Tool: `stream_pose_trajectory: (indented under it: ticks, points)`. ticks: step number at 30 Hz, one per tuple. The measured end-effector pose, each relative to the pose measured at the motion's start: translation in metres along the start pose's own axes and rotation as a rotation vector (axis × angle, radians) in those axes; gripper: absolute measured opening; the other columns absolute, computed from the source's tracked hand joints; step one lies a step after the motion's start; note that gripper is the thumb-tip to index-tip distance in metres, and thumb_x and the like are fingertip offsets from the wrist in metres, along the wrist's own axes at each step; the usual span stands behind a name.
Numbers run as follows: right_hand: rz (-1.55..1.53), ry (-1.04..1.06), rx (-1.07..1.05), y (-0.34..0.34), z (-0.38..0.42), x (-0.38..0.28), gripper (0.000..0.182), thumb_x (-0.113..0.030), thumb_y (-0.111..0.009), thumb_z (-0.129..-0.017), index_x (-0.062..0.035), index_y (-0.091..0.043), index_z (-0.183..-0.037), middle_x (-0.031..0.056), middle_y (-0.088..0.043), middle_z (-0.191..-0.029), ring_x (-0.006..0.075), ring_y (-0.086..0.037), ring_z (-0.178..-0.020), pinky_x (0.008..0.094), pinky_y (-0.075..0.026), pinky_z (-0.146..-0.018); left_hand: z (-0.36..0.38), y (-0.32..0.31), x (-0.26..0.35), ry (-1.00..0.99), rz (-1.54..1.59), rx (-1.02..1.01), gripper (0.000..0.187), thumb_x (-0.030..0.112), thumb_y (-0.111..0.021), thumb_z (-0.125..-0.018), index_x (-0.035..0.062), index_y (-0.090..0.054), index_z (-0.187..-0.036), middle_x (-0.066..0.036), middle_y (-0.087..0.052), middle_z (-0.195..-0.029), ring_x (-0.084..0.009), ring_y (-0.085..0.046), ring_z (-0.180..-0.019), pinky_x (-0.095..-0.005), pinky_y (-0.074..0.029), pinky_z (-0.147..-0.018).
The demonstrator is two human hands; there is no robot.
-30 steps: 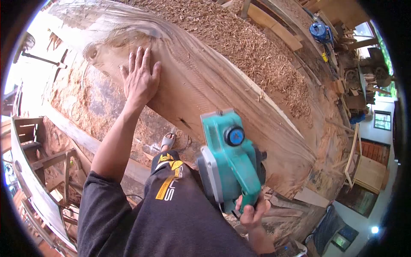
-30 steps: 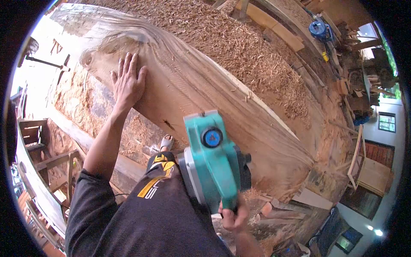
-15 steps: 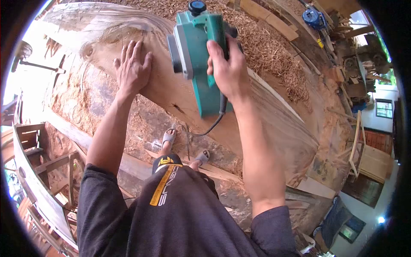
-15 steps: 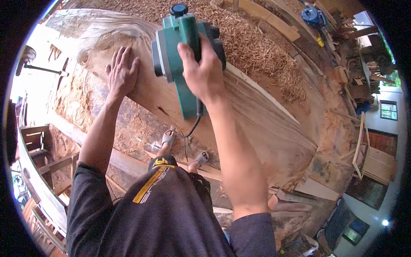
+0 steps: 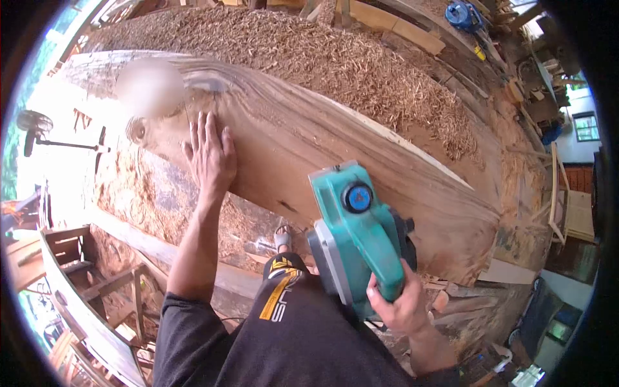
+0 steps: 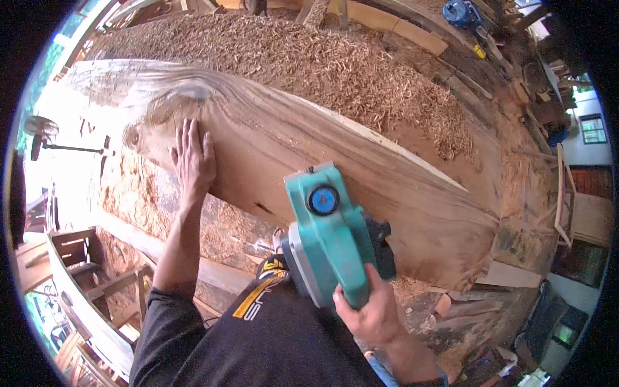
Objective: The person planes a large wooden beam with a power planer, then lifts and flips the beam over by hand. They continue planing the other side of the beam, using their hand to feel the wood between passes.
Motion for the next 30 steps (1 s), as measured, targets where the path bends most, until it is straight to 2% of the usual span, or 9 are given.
stream_pose_trajectory:
  ticks: [4,7,8,11,16,21,23,27,30]
  points:
    - [0.146,0.180,0.083,-0.020,-0.083,-0.055,0.029,-0.011,-0.068,-0.085,0.0011,-0.059,-0.110,0.0175,-0.069,-0.087,0.0315,-0.071,-0.086,0.0391,-0.054,-0.077,-0.001,0.003,0.002,-0.013,-0.020,-0.021,0.058,0.040,-0.039,-0.104,0.0084,-0.037,-0.152,-0.011,-0.033,-0.161,-0.0312,-0.024,-0.151,-0.0541,-0.014,-0.121]
    - [0.056,0.578,0.201,-0.044,-0.179,-0.078,0.031,-0.014,-0.067,-0.084,0.0003,-0.060,-0.111,0.0230,-0.070,-0.092,0.0382,-0.071,-0.086,0.0452,-0.054,-0.074,-0.005,0.005,0.001,-0.031,-0.011,0.002,0.056,0.037,-0.041,-0.103,0.0068,-0.039,-0.151,-0.013,-0.035,-0.160,-0.0324,-0.026,-0.150,-0.0555,-0.016,-0.119]
    - [0.122,0.480,0.188,-0.048,-0.209,-0.095,0.028,-0.022,-0.065,-0.089,-0.0005,-0.066,-0.106,0.0123,-0.069,-0.085,0.0244,-0.067,-0.076,0.0401,-0.053,-0.073,-0.003,0.007,0.003,-0.031,-0.002,-0.009,0.056,0.036,-0.041,-0.103,0.0066,-0.040,-0.150,-0.013,-0.036,-0.159,-0.0326,-0.026,-0.150,-0.0559,-0.017,-0.119]
    - [0.005,0.504,0.109,-0.061,-0.291,-0.124,0.048,-0.047,-0.065,-0.093,0.0009,-0.064,-0.093,0.0085,-0.063,-0.076,0.0135,-0.060,-0.057,0.0298,-0.047,-0.052,-0.001,0.008,0.000,-0.064,-0.016,-0.009,0.054,0.034,-0.041,-0.103,0.0063,-0.041,-0.150,-0.014,-0.037,-0.158,-0.0333,-0.028,-0.149,-0.0564,-0.019,-0.118]
    - [-0.327,0.281,-0.041,-0.060,-0.233,-0.114,0.049,-0.048,-0.048,-0.104,-0.0008,-0.059,-0.105,0.0071,-0.058,-0.083,0.0135,-0.056,-0.055,0.0288,-0.044,-0.052,-0.009,0.014,-0.007,-0.078,0.029,-0.037,0.049,0.034,-0.045,-0.103,0.0108,-0.046,-0.146,-0.014,-0.039,-0.157,-0.0331,-0.031,-0.147,-0.0543,-0.021,-0.117]
    - [-0.160,0.126,-0.077,-0.047,-0.078,-0.038,0.039,-0.030,-0.047,-0.105,0.0021,-0.050,-0.127,0.0048,-0.059,-0.087,0.0080,-0.052,-0.060,0.0250,-0.044,-0.056,-0.034,0.019,-0.024,-0.028,0.029,-0.033,0.049,0.037,-0.051,-0.101,0.0159,-0.047,-0.145,-0.017,-0.034,-0.159,-0.0366,-0.024,-0.150,-0.0548,-0.017,-0.119]
    - [-0.174,0.171,-0.040,-0.045,-0.025,-0.002,0.045,-0.033,-0.053,-0.101,0.0057,-0.050,-0.123,0.0059,-0.060,-0.085,0.0092,-0.054,-0.061,0.0258,-0.046,-0.056,-0.036,0.013,-0.021,-0.025,0.064,-0.048,0.052,0.037,-0.052,-0.101,0.0153,-0.044,-0.147,-0.017,-0.031,-0.160,-0.0365,-0.021,-0.151,-0.0553,-0.014,-0.121]
    - [-0.095,0.092,-0.045,-0.044,-0.031,-0.012,0.044,-0.033,-0.061,-0.095,0.0047,-0.054,-0.118,0.0253,-0.067,-0.094,0.0402,-0.069,-0.089,0.0458,-0.053,-0.076,-0.036,0.010,-0.027,-0.026,0.086,-0.054,0.056,0.037,-0.052,-0.101,0.0127,-0.041,-0.150,-0.014,-0.031,-0.161,-0.0336,-0.020,-0.152,-0.0541,-0.013,-0.121]
    - [-0.036,0.149,0.027,-0.052,-0.091,-0.058,0.041,-0.030,-0.061,-0.096,0.0044,-0.055,-0.116,0.0288,-0.067,-0.094,0.0452,-0.068,-0.092,0.0482,-0.053,-0.077,-0.038,0.009,-0.027,-0.030,0.040,-0.048,0.056,0.038,-0.051,-0.101,0.0124,-0.041,-0.150,-0.013,-0.032,-0.161,-0.0345,-0.021,-0.151,-0.0536,-0.015,-0.121]
Point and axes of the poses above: each hand's wrist, its own z-axis away from the middle knuckle, its own y-axis out of the back of the hand, x = y × z, the point moved 1 cm from there along -z, towards the middle knuckle
